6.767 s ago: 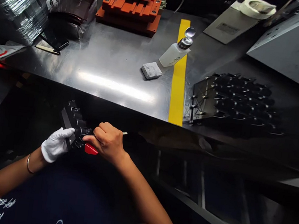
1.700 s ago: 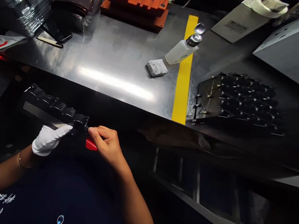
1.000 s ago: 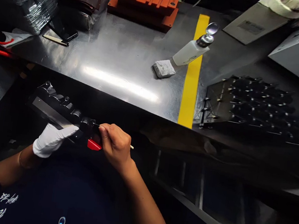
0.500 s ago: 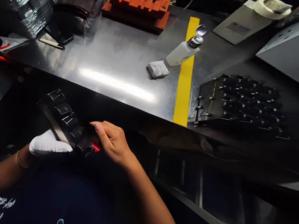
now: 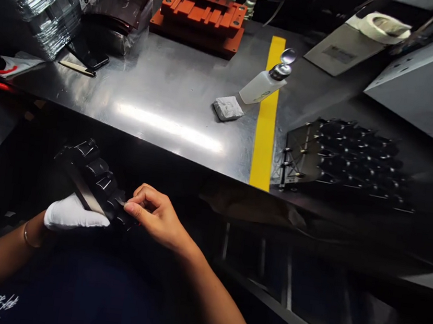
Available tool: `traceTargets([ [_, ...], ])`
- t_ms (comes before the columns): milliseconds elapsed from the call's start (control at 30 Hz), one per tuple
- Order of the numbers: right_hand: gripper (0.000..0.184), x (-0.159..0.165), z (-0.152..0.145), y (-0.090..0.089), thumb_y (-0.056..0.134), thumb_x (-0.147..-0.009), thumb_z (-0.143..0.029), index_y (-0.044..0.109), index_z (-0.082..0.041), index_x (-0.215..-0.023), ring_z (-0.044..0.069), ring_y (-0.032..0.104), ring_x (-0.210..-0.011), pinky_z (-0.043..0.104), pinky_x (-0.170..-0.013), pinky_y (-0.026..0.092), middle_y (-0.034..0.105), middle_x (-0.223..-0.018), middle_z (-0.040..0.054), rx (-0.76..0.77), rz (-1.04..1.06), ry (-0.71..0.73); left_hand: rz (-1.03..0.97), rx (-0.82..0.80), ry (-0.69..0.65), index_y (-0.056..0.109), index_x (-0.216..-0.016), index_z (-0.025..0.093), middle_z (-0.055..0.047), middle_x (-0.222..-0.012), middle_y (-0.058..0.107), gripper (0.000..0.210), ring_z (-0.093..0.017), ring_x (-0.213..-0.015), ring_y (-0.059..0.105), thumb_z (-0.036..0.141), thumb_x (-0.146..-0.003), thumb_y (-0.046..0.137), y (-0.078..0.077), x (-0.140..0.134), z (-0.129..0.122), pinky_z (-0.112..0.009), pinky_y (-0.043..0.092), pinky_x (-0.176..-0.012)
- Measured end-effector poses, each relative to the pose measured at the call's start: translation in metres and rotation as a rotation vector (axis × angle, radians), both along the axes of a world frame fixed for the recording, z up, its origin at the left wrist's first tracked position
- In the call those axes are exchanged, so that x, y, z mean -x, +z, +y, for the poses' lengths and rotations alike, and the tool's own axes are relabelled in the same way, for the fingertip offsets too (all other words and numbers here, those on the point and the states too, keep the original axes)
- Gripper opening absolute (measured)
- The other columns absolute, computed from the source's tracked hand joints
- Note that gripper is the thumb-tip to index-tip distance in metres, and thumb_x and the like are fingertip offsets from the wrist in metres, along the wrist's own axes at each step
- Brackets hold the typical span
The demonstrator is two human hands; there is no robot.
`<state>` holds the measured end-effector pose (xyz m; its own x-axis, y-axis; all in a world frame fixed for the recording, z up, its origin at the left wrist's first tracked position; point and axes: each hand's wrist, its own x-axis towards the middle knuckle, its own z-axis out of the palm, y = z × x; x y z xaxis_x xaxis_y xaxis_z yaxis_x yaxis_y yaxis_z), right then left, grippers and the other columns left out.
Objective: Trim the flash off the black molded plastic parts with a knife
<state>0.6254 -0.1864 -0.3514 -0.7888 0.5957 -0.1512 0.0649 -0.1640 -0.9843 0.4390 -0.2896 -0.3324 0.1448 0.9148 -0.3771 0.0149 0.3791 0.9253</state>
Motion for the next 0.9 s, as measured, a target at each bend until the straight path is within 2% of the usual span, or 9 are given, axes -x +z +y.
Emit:
traceTargets([
  [167, 0.049, 0.007, 0.002, -0.055, 0.068, -0.066, -0.063, 0.056, -0.017, -0.056, 0.008, 0.040, -0.051, 0.023, -0.047, 0.033, 0.049, -0.057, -0.0017, -0.064, -0.232, -0.376, -0.017, 0.046, 0.053, 0.076, -0.074, 0.021, -0.004, -0.072, 0.072, 0.007, -0.020, -0.068, 0.067, 0.026, -0.070, 0.073, 0.008, -0.004, -0.004, -0.030, 0.055, -0.066],
  [267, 0.052, 0.006, 0.006, -0.076, 0.068, -0.063, -0.066, 0.055, -0.017, -0.058, 0.008, 0.037, -0.047, 0.023, -0.044, 0.031, 0.046, -0.050, -0.0039, 0.024, -0.290, -0.411, -0.108, 0.064, 0.067, 0.076, -0.070, 0.020, -0.004, -0.071, 0.072, 0.004, -0.021, -0.070, 0.067, 0.021, -0.067, 0.076, 0.015, -0.005, -0.003, -0.030, 0.055, -0.069],
  [333, 0.045, 0.001, 0.007, -0.070, 0.068, -0.068, -0.061, 0.059, -0.016, -0.066, 0.008, 0.040, -0.048, 0.023, -0.045, 0.033, 0.049, -0.053, -0.0037, 0.045, -0.248, -0.382, -0.190, 0.081, 0.189, 0.075, -0.078, 0.018, -0.004, -0.078, 0.072, 0.013, -0.019, -0.074, 0.067, 0.021, -0.066, 0.077, 0.012, -0.005, 0.000, -0.029, 0.055, -0.071],
  [400, 0.037, -0.004, 0.009, -0.053, 0.069, -0.072, -0.053, 0.061, -0.017, -0.075, 0.008, 0.044, -0.050, 0.022, -0.046, 0.036, 0.053, -0.058, -0.0028, -0.008, -0.195, -0.352, -0.262, 0.144, 0.357, 0.073, -0.085, 0.016, -0.004, -0.078, 0.071, 0.022, -0.017, -0.069, 0.066, 0.024, -0.066, 0.078, 0.006, -0.006, 0.004, -0.026, 0.055, -0.063],
  [500, 0.023, -0.010, 0.009, -0.024, 0.063, -0.083, -0.041, 0.063, -0.019, -0.083, 0.010, 0.052, -0.056, 0.023, -0.051, 0.042, 0.060, -0.069, 0.0005, -0.251, -0.125, -0.277, -0.312, 0.300, 0.528, 0.070, -0.090, 0.014, -0.004, -0.078, 0.069, 0.027, -0.013, -0.061, 0.063, 0.030, -0.070, 0.076, -0.002, -0.009, 0.008, -0.019, 0.049, -0.046],
  [600, 0.018, -0.013, 0.006, -0.009, 0.050, -0.092, -0.027, 0.063, -0.018, -0.084, 0.011, 0.056, -0.060, 0.023, -0.056, 0.045, 0.062, -0.071, 0.0026, -0.599, -0.095, -0.168, -0.326, 0.406, 0.538, 0.069, -0.102, 0.013, -0.006, -0.087, 0.070, 0.033, -0.014, -0.065, 0.064, 0.028, -0.072, 0.074, -0.005, -0.010, 0.010, -0.017, 0.048, -0.042],
  [700, 0.019, -0.013, 0.000, -0.008, 0.050, -0.092, -0.022, 0.064, -0.016, -0.081, 0.010, 0.055, -0.055, 0.022, -0.054, 0.043, 0.062, -0.064, 0.0019, -0.858, -0.150, -0.117, -0.307, 0.418, 0.531, 0.067, -0.104, 0.012, -0.007, -0.089, 0.070, 0.035, -0.016, -0.069, 0.066, 0.029, -0.074, 0.073, -0.004, -0.010, 0.008, -0.017, 0.049, -0.044],
  [767, 0.022, -0.012, -0.003, -0.009, 0.052, -0.091, -0.024, 0.065, -0.015, -0.075, 0.009, 0.053, -0.052, 0.021, -0.052, 0.040, 0.061, -0.060, 0.0010, -0.939, -0.198, -0.096, -0.285, 0.402, 0.543, 0.067, -0.102, 0.012, -0.007, -0.085, 0.070, 0.033, -0.016, -0.069, 0.066, 0.029, -0.075, 0.072, -0.003, -0.010, 0.007, -0.018, 0.050, -0.046],
  [900, 0.029, -0.011, -0.005, -0.010, 0.052, -0.092, -0.029, 0.066, -0.015, -0.071, 0.008, 0.052, -0.050, 0.021, -0.051, 0.037, 0.060, -0.058, 0.0009, -0.969, -0.258, -0.050, -0.238, 0.426, 0.541, 0.066, -0.102, 0.013, -0.006, -0.084, 0.070, 0.032, -0.016, -0.069, 0.066, 0.027, -0.074, 0.072, 0.001, -0.010, 0.008, -0.020, 0.052, -0.049],
])
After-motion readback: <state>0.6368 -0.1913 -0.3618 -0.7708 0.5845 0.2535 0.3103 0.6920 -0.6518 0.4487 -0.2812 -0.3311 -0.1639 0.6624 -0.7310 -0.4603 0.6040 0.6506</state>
